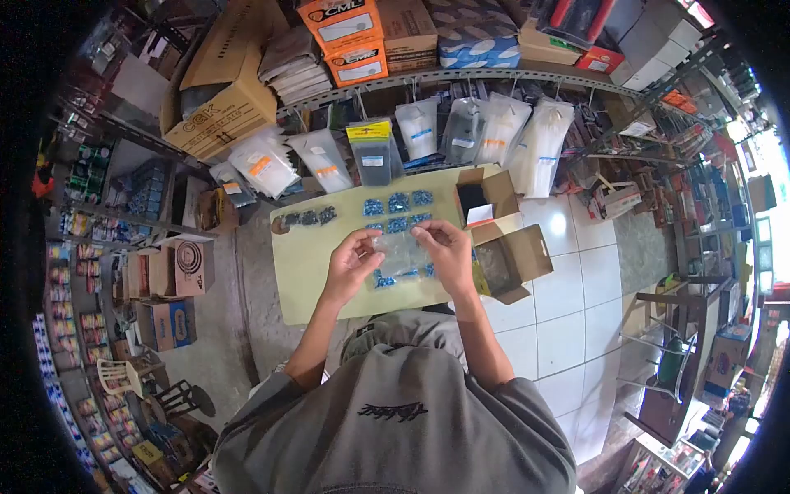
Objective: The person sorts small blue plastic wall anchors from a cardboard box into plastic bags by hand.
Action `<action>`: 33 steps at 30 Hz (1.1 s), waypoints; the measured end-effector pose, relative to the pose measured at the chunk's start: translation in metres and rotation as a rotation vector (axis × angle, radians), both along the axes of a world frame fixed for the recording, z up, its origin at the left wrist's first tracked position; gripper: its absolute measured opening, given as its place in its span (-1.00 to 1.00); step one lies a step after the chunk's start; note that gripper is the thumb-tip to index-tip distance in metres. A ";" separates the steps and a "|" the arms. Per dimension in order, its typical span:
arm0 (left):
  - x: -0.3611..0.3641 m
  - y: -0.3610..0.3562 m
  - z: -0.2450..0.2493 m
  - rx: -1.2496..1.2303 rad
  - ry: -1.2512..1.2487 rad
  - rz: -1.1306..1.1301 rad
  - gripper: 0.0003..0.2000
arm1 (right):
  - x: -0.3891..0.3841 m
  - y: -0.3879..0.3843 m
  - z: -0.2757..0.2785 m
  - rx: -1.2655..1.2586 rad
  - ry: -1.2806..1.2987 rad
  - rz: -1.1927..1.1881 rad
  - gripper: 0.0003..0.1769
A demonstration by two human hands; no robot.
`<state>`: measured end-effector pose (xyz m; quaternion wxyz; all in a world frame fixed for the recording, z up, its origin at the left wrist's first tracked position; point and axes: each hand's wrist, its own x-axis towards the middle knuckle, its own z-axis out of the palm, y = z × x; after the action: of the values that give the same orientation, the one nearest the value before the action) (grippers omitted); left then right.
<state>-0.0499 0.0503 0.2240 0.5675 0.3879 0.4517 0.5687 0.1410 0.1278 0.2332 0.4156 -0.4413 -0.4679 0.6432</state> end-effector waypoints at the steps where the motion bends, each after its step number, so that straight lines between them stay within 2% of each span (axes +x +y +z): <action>1: 0.005 0.003 -0.001 0.029 0.005 0.024 -0.60 | 0.007 0.002 -0.003 -0.055 0.018 -0.023 -0.82; 3: 0.013 0.010 -0.001 0.041 -0.007 0.046 -0.58 | 0.015 0.008 -0.009 -0.103 0.042 -0.042 -0.82; 5: 0.019 0.016 0.007 0.054 -0.017 0.065 -0.56 | 0.018 0.012 -0.009 -0.149 0.229 -0.082 -0.86; 6: 0.022 0.017 0.011 0.027 -0.074 0.061 -0.53 | 0.019 0.013 -0.008 -0.145 0.235 -0.080 -0.86; 8: 0.027 0.020 0.017 0.003 -0.127 0.058 -0.50 | 0.019 0.016 0.007 0.105 0.031 -0.154 -0.88; 9: 0.030 0.021 0.018 0.008 -0.148 0.080 -0.47 | 0.023 0.018 0.014 0.107 0.035 -0.151 -0.88; 11: 0.034 0.022 0.018 0.010 -0.170 0.106 -0.44 | 0.033 0.022 0.024 0.585 -0.555 -0.061 -0.80; 12: 0.036 0.022 0.018 0.014 -0.183 0.110 -0.44 | 0.034 0.022 0.024 0.588 -0.553 -0.058 -0.80; 14: 0.040 0.023 0.016 0.021 -0.195 0.117 -0.43 | 0.033 0.021 0.025 0.389 -0.219 0.179 -0.67; 17: 0.045 0.024 0.016 -0.005 -0.249 0.121 -0.44 | 0.027 0.015 0.038 0.251 -0.104 0.314 -0.57; 18: 0.046 0.024 0.016 -0.026 -0.272 0.122 -0.46 | 0.025 0.015 0.037 0.275 -0.113 0.342 -0.54; 22: 0.047 0.024 0.022 -0.125 -0.274 0.131 -0.52 | 0.022 0.016 0.028 0.249 -0.079 0.329 -0.54; 24: 0.046 0.024 0.014 -0.087 -0.222 0.132 -0.54 | 0.024 0.020 0.028 0.065 -0.014 0.431 -0.59; 25: 0.046 0.024 0.012 -0.046 -0.167 0.132 -0.55 | 0.024 0.019 0.025 0.064 -0.016 0.431 -0.59; 27: 0.047 0.023 0.010 -0.017 -0.119 0.146 -0.55 | 0.023 0.017 0.017 -0.036 0.156 0.421 -0.64; 33: 0.047 0.019 0.008 0.005 0.026 0.175 -0.53 | 0.017 0.009 0.014 -0.028 0.140 0.422 -0.69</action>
<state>-0.0033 0.0690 0.2324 0.5089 0.3555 0.4897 0.6122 0.1583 0.1366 0.2469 0.2969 -0.2936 -0.5107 0.7515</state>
